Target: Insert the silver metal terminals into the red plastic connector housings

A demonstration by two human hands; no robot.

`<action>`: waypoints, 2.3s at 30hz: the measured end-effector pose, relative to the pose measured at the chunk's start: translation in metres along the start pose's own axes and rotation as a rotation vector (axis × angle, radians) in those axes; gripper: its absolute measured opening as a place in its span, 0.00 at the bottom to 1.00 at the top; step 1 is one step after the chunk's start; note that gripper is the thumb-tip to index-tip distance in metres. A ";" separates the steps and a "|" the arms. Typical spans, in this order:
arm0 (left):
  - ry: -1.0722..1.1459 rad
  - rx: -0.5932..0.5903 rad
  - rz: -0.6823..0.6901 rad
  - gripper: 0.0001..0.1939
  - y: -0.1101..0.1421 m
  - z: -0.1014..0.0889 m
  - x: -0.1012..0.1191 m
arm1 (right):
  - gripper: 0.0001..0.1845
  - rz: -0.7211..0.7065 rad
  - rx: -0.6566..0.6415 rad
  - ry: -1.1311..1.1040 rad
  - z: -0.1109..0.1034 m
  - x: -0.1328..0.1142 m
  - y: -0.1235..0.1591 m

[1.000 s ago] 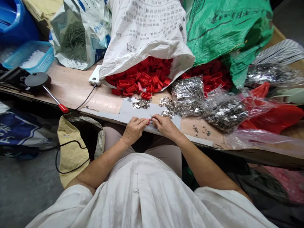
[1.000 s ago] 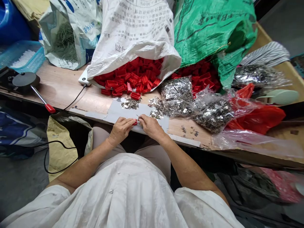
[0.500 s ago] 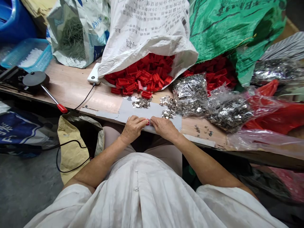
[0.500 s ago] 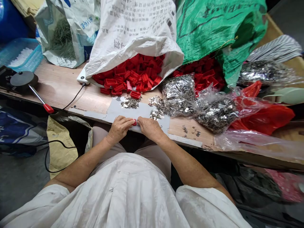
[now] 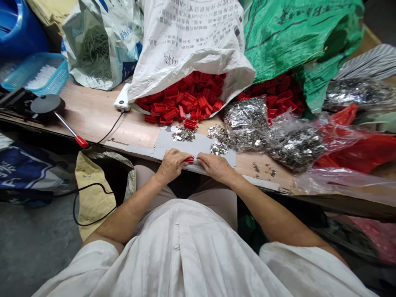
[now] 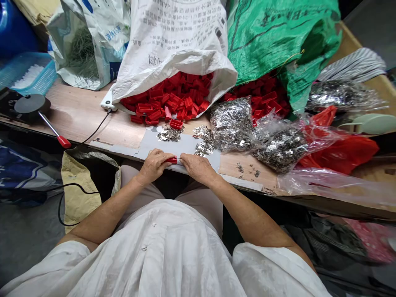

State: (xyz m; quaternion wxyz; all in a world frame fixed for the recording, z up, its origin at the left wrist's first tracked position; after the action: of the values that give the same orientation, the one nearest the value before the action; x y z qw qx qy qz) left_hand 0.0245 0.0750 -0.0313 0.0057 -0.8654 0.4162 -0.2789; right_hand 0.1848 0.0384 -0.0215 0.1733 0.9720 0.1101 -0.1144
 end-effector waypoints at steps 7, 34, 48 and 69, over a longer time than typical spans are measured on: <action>-0.028 0.001 -0.024 0.14 -0.001 0.000 0.004 | 0.14 0.033 -0.005 0.093 0.000 -0.007 0.002; 0.000 0.008 -0.040 0.14 -0.001 0.001 -0.002 | 0.12 0.087 0.029 0.145 -0.001 -0.014 0.005; -0.311 -0.011 0.065 0.23 0.005 0.008 0.016 | 0.14 0.139 0.346 -0.341 -0.015 0.004 0.009; -0.374 0.315 -0.569 0.18 0.130 -0.091 -0.054 | 0.14 0.241 0.340 -0.095 -0.059 0.029 -0.096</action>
State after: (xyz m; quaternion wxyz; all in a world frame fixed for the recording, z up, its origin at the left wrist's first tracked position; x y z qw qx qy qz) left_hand -0.1397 0.0493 -0.0117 0.1371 -0.9709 0.1029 -0.1672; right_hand 0.1986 0.1529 -0.0054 0.0241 0.9869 -0.0359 -0.1553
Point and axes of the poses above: each hand's wrist, its own y-axis away from the middle knuckle, its own z-axis out of the palm, x = y × z, the point moved 5 cm from there along -y, towards the middle knuckle, and after that the axes turned 7 degrees about -x, right-handed, at the moved point
